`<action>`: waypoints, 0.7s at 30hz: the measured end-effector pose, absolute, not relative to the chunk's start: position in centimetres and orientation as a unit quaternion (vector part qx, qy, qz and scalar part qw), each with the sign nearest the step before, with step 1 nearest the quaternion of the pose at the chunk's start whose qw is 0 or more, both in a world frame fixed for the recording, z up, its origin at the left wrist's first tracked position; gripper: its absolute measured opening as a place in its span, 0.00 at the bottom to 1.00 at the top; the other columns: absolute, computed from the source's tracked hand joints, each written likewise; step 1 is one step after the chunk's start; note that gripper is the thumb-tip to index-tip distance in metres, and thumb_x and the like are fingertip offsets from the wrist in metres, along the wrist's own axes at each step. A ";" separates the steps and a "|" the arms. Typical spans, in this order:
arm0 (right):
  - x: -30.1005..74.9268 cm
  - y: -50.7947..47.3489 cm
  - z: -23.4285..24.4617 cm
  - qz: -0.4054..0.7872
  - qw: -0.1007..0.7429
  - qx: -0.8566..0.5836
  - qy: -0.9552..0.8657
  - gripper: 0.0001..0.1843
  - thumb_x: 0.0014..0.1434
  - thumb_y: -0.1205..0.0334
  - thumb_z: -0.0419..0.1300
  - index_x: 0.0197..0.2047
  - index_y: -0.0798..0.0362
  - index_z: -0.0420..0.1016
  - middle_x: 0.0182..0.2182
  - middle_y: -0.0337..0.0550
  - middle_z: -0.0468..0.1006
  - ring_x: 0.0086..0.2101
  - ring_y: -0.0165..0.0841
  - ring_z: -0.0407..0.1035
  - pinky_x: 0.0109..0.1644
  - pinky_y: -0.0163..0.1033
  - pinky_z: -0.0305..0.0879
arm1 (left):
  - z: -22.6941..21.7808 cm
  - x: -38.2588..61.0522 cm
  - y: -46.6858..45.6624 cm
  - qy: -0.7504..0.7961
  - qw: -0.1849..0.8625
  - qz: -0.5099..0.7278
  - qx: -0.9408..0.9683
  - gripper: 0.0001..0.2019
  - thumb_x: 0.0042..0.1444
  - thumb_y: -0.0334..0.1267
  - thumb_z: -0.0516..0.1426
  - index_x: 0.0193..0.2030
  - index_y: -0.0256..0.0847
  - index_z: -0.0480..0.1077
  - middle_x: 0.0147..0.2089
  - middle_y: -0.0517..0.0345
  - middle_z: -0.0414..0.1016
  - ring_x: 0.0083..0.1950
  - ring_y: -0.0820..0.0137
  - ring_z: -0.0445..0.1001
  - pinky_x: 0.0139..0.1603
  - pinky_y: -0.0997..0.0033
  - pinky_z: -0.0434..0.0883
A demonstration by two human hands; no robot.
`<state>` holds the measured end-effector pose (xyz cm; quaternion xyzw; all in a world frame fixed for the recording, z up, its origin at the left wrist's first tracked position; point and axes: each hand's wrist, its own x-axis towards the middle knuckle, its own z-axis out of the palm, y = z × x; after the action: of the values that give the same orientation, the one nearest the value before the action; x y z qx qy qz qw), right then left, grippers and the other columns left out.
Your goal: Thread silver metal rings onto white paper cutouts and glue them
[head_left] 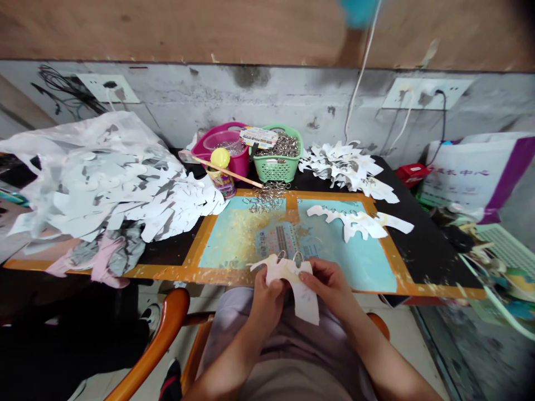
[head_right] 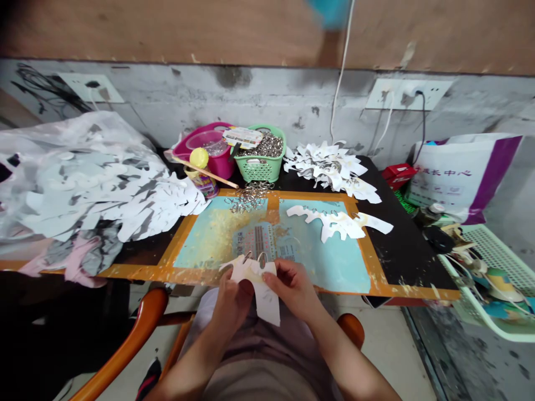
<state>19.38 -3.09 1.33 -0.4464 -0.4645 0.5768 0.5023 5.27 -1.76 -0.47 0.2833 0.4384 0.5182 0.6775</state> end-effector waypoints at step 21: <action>19.0 -3.5 2.0 0.495 0.542 -0.515 -0.443 0.21 0.59 0.49 0.63 0.22 0.54 0.70 0.19 0.35 0.63 0.22 0.26 0.53 0.25 0.33 0.48 | -0.2 6.1 -2.6 0.439 0.696 0.468 0.321 0.22 0.38 0.50 0.72 0.32 0.34 0.75 0.29 0.55 0.78 0.27 0.71 0.73 0.28 0.75 0.70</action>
<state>19.01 -3.51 1.96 -0.5146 -0.4428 0.4951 0.5423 6.12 -2.64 -0.18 0.3208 0.4393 0.4682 0.6963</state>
